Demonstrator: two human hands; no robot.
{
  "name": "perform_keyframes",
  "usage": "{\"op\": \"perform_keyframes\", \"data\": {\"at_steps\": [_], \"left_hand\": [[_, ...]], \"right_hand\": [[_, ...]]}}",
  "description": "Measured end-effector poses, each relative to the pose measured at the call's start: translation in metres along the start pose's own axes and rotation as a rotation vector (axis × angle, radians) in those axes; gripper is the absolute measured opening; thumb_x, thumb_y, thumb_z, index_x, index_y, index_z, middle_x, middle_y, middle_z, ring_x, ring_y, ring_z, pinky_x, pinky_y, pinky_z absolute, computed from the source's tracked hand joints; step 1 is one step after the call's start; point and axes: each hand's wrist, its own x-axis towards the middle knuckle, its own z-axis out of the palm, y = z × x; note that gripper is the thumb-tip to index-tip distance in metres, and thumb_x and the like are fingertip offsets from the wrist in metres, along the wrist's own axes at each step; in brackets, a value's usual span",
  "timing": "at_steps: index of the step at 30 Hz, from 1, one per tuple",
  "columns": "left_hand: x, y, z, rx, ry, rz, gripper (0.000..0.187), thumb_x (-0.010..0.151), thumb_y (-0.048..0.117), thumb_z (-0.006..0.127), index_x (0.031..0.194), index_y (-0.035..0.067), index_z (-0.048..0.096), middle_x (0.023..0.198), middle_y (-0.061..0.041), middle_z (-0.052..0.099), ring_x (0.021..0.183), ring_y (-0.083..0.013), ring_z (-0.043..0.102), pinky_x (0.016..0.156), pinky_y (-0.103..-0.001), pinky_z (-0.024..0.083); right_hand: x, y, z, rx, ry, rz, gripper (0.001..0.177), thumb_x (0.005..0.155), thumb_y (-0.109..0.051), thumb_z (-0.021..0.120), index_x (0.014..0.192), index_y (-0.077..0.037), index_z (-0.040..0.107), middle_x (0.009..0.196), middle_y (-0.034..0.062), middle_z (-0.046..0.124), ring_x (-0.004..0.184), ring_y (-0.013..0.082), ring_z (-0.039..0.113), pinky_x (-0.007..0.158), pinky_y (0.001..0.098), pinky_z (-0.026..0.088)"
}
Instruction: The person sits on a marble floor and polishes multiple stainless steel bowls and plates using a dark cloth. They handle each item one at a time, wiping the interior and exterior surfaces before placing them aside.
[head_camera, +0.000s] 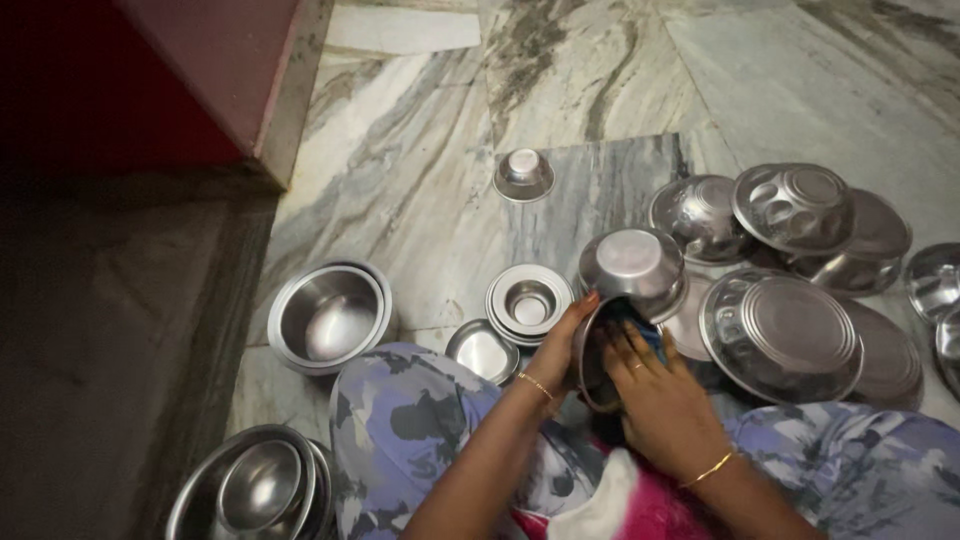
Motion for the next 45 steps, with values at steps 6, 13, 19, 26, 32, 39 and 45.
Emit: {"op": "perform_keyframes", "data": {"at_steps": [6,13,19,26,32,39,45], "left_hand": [[0.015,-0.019,0.000,-0.215,-0.054,0.124,0.056,0.091,0.063,0.059,0.119,0.015,0.070,0.108,-0.008,0.073,0.096,-0.0207,0.068,0.087,-0.034,0.055],[0.019,-0.015,-0.003,-0.122,0.017,0.042,0.050,0.091,0.058,0.056,0.115,0.017,0.069,0.107,-0.004,0.073,0.098,-0.0164,0.068,0.091,-0.029,0.052],[0.033,-0.024,0.004,-0.243,0.096,0.229,0.042,0.098,0.048,0.060,0.118,0.012,0.068,0.109,-0.004,0.070,0.100,-0.0177,0.063,0.094,-0.031,0.049],[0.021,-0.009,0.001,-0.312,-0.089,0.167,0.055,0.094,0.056,0.056,0.121,0.010,0.065,0.110,-0.010,0.071,0.095,-0.0226,0.068,0.090,-0.037,0.053],[0.032,-0.018,0.006,-0.042,-0.027,0.063,0.068,0.092,0.067,0.055,0.136,0.015,0.059,0.120,-0.007,0.068,0.106,-0.0196,0.067,0.095,-0.038,0.052],[0.023,-0.005,0.009,-0.284,-0.126,0.061,0.080,0.091,0.075,0.042,0.136,0.011,0.059,0.120,-0.008,0.073,0.107,-0.0201,0.072,0.095,-0.038,0.056],[0.028,0.002,0.003,-0.309,-0.027,0.186,0.053,0.097,0.050,0.062,0.130,0.008,0.063,0.118,-0.006,0.070,0.107,-0.0186,0.068,0.095,-0.036,0.055]], "right_hand": [[-0.009,-0.017,0.006,0.810,-0.219,0.373,0.078,0.078,-0.009,0.065,0.155,-0.012,0.052,0.123,0.0200,0.070,0.118,0.0338,0.069,0.098,0.0355,0.055],[0.015,-0.001,0.020,0.276,-0.307,0.142,0.060,0.076,-0.020,0.069,0.129,0.000,0.051,0.128,0.0213,0.062,0.126,0.0353,0.058,0.110,0.0458,0.041],[0.008,-0.002,0.014,0.166,-0.162,0.183,0.066,0.075,-0.008,0.065,0.138,0.003,0.045,0.130,0.0250,0.063,0.126,0.0331,0.059,0.114,0.0489,0.040],[0.007,0.000,0.011,0.947,-0.036,0.119,0.079,0.076,-0.012,0.076,0.146,0.006,0.045,0.135,0.0339,0.058,0.127,0.0422,0.054,0.106,0.0476,0.041],[0.004,0.017,0.040,0.256,-0.200,0.116,0.061,0.067,-0.007,0.075,0.122,0.007,0.052,0.123,0.0308,0.062,0.129,0.0425,0.055,0.121,0.0613,0.021],[-0.017,0.060,0.019,1.201,-0.144,0.379,0.029,0.089,-0.014,0.074,0.116,-0.001,0.074,0.107,0.0111,0.083,0.099,0.0192,0.076,0.093,0.0419,0.059],[-0.015,0.067,0.022,1.656,0.100,1.050,0.047,0.077,-0.016,0.077,0.122,-0.011,0.066,0.101,0.0052,0.076,0.088,0.0151,0.072,0.078,0.0308,0.059]]}}
